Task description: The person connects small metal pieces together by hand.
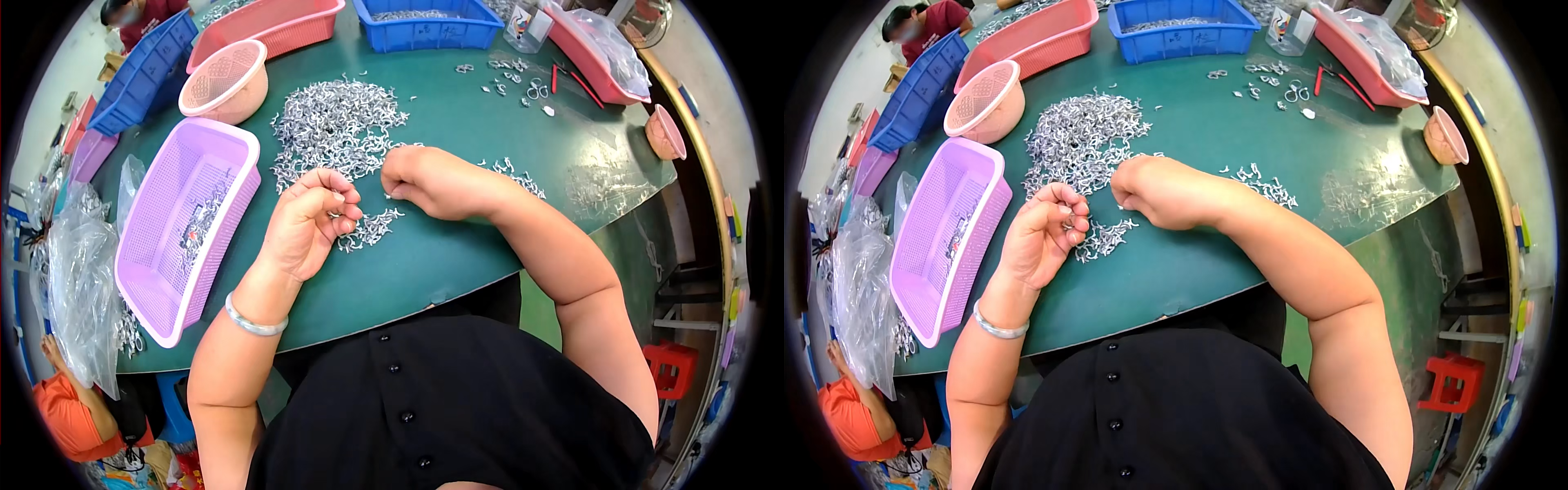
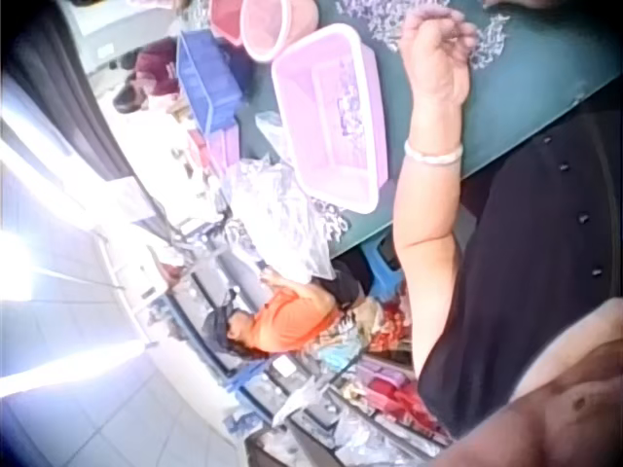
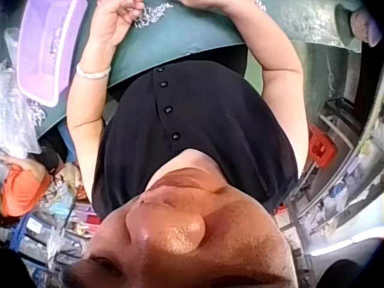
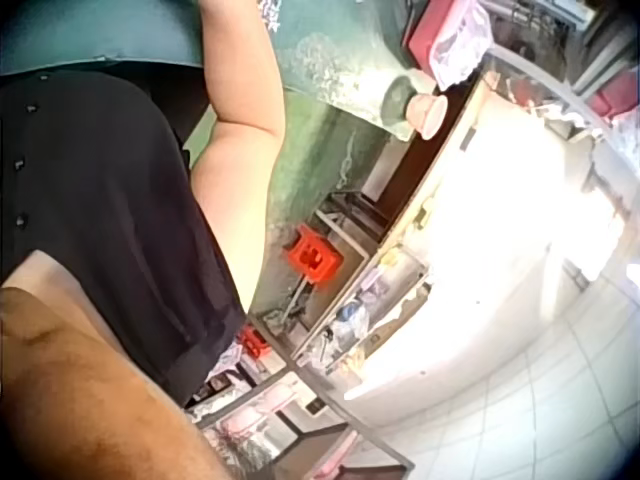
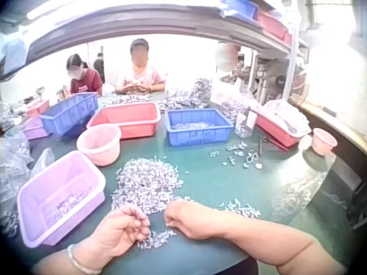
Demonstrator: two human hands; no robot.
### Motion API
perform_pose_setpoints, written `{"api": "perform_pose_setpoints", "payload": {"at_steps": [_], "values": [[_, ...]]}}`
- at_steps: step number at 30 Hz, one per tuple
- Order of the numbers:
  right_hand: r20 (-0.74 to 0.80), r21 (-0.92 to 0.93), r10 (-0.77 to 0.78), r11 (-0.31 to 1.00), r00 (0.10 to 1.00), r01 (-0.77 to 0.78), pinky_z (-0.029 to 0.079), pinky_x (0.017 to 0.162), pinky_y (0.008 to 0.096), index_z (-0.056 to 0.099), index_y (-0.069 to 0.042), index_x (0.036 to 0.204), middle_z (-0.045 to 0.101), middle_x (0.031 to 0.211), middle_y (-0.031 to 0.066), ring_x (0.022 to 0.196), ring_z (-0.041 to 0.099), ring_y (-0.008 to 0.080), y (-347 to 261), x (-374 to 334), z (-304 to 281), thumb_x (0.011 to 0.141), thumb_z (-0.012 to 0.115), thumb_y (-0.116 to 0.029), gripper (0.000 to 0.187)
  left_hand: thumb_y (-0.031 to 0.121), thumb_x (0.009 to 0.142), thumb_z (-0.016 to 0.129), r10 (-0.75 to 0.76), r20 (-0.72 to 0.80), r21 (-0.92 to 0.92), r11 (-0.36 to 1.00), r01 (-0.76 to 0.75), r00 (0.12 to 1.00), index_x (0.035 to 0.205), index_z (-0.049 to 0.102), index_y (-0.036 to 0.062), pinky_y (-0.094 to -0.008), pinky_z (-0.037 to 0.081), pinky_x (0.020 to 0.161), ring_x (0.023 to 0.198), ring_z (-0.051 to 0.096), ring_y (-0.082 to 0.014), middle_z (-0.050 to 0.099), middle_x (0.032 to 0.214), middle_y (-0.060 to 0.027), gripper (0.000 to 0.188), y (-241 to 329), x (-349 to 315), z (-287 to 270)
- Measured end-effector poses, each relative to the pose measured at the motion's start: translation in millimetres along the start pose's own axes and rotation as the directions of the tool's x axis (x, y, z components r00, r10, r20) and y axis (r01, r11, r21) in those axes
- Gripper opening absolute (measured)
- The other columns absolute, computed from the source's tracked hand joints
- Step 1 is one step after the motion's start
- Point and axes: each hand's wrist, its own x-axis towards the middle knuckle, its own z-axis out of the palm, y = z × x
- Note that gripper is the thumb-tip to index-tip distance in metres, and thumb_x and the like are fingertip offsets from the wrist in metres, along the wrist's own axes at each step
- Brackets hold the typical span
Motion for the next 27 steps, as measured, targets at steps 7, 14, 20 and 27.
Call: {"api": "perform_pose_setpoints", "payload": {"at_steps": [7,14,20,27], "values": [[-0.201,0.372,0.076,0.928,0.977,0.004,0.043,0.059,0.0265,0.053,-0.003,0.080,0.056,0.072,0.0050,0.064,0.052,0.0137,-13,-2,-3,0.074,0.056,-0.002,0.007,0.005,0.080,0.047,-0.055,-0.010,0.068,0.996,0.056,0.998,0.086,0.052,0.0020,-0.0232,0.045,0.056,0.065,0.055,-0.0139,0.057,0.079,-0.0080,0.008,0,-3,4],[-0.360,0.369,0.025,0.922,0.933,0.118,0.043,0.055,0.0267,0.051,-0.003,0.080,0.055,0.070,0.0054,0.061,0.051,0.0140,-15,0,0,0.072,0.058,0.001,0.011,0.010,0.085,0.047,-0.060,-0.003,0.117,0.991,0.060,0.998,0.091,0.057,-0.0007,-0.0232,0.048,0.058,0.069,0.058,-0.0145,0.060,0.083,-0.0094,0.015,-2,-4,8],[-0.412,0.263,-0.055,0.949,0.910,0.176,0.043,0.054,0.0298,0.051,-0.003,0.078,0.053,0.070,0.0086,0.061,0.053,0.0211,-21,1,2,0.071,0.058,0.002,0.011,0.013,0.087,0.047,-0.057,-0.018,0.138,0.989,0.059,0.998,0.092,0.057,-0.0011,-0.0231,0.048,0.057,0.068,0.058,-0.0145,0.060,0.083,-0.0090,0.018,-5,-4,11],[-0.440,0.184,-0.122,0.957,0.890,0.223,0.044,0.055,0.0307,0.051,-0.003,0.079,0.053,0.071,0.0094,0.062,0.054,0.0228,-23,2,4,0.071,0.059,0.001,0.011,0.013,0.086,0.052,-0.071,-0.038,0.173,0.982,0.076,0.997,0.087,0.058,0.0007,-0.0218,0.047,0.056,0.066,0.057,-0.0128,0.060,0.080,-0.0073,0.014,-6,-5,14]]}}
